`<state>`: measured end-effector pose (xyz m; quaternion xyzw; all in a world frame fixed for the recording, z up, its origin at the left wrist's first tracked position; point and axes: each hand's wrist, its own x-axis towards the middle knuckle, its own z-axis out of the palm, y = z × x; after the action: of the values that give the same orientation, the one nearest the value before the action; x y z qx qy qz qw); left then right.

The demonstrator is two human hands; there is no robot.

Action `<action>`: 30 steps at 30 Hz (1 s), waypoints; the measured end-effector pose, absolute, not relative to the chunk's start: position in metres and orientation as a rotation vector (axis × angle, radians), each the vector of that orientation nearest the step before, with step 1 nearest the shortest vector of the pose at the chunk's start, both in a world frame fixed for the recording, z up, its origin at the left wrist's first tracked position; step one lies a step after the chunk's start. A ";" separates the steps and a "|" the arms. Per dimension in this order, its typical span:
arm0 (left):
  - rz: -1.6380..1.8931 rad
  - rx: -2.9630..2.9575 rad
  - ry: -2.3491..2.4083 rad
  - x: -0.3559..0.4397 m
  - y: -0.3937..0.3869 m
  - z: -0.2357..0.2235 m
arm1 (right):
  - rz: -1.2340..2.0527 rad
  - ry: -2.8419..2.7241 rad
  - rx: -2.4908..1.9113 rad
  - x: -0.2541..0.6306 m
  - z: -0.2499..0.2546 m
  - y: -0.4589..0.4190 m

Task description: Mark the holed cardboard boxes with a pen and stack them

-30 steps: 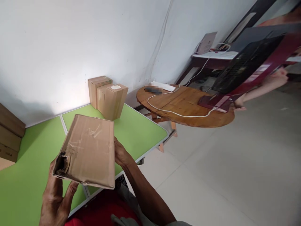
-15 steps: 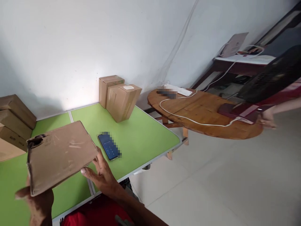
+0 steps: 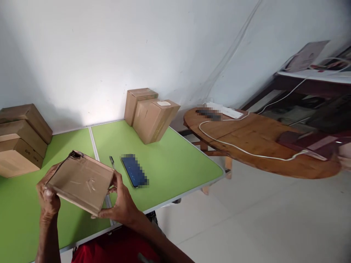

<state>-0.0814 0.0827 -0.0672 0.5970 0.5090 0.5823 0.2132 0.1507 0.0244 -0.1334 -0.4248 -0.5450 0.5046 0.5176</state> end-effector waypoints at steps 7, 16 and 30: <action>1.558 1.380 1.573 -0.063 0.049 -0.033 | 0.904 -1.383 -1.045 0.146 -0.152 0.002; 1.419 1.511 1.481 -0.060 0.024 -0.038 | 0.795 -1.298 -0.997 0.175 -0.065 0.014; 1.302 1.895 2.071 -0.006 0.014 0.009 | 0.600 -1.437 -1.058 0.152 -0.040 0.012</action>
<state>-0.0065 0.0143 0.0095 0.6121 0.6691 0.4207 0.0235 0.1516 0.0123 -0.0402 -0.4542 -0.6169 0.2578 0.5888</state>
